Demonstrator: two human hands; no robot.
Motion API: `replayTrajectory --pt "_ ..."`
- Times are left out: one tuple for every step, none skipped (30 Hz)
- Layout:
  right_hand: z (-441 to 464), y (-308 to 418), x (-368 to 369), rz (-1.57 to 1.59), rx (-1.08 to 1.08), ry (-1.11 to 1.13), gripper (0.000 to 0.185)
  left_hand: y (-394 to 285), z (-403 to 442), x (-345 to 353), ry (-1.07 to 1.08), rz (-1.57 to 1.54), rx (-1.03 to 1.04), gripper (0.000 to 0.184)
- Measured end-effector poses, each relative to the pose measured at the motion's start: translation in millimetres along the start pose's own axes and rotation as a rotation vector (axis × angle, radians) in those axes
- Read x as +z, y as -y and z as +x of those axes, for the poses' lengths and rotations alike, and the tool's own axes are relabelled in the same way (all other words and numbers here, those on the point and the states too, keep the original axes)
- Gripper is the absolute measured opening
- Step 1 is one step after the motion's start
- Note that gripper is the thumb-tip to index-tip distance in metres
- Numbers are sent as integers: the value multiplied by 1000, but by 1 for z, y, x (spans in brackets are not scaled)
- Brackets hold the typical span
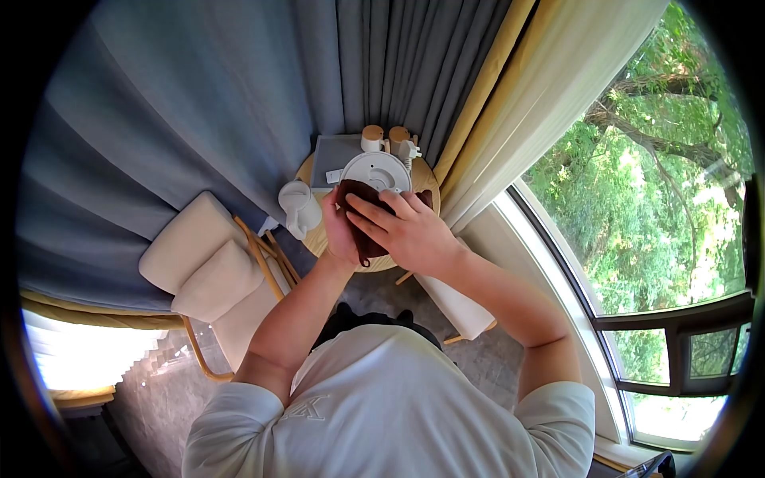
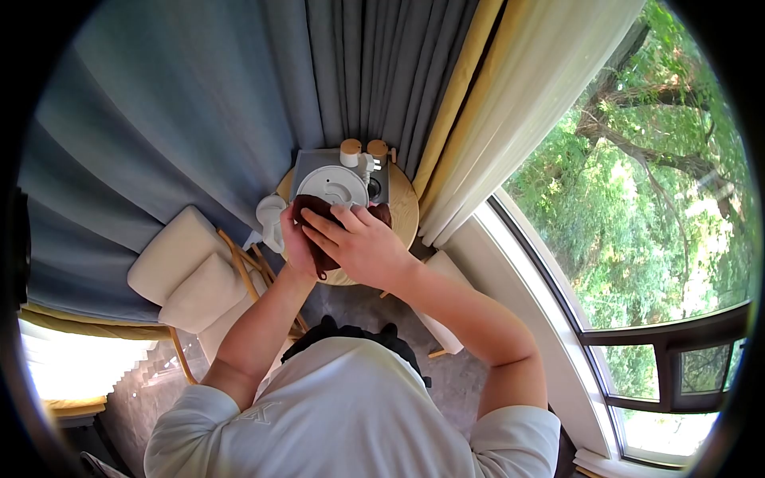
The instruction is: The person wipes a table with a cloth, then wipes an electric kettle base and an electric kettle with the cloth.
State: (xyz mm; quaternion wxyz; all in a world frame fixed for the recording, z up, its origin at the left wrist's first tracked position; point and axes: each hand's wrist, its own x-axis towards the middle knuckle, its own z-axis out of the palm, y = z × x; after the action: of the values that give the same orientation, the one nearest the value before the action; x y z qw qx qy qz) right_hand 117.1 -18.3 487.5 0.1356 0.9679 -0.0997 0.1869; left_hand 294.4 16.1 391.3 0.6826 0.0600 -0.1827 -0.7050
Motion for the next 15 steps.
replayTrajectory --pt "0 -1 -2 -3 -13 -16 52 0 0 6 -1 -26 -8 57" --pt "1 -3 -4 -6 -25 -31 52 0 0 14 -2 -52 -16 57" --pt "2 -5 -5 -8 -38 -47 52 1 0 17 -3 -78 -23 58" --pt "2 -6 -4 -5 -50 -31 53 1 0 15 -9 -93 -27 62" --pt "2 -8 -2 -1 -62 -16 53 1 2 11 -14 -108 -30 68" --pt "2 -9 -1 2 -73 -1 54 1 3 7 -20 -123 -34 73" --pt "2 -10 0 16 -74 7 54 2 4 4 21 -151 -37 73" --pt "2 -11 0 30 -75 15 54 2 5 4 61 -179 -41 73" --pt "3 -13 0 44 -75 23 55 2 5 4 102 -207 -44 74" --pt "3 -16 1 64 -68 18 54 2 5 4 93 -189 -42 71" --pt "3 -20 1 84 -60 13 53 2 4 9 84 -170 -40 69" --pt "4 -24 1 104 -53 8 52 2 3 12 75 -151 -38 67" --pt "5 -27 0 117 -46 2 52 3 4 13 72 -142 -34 67" --pt "6 -31 -1 130 -39 -4 52 3 4 14 69 -134 -30 68" --pt "7 -34 -2 143 -34 -9 52 4 5 14 66 -125 -25 69"
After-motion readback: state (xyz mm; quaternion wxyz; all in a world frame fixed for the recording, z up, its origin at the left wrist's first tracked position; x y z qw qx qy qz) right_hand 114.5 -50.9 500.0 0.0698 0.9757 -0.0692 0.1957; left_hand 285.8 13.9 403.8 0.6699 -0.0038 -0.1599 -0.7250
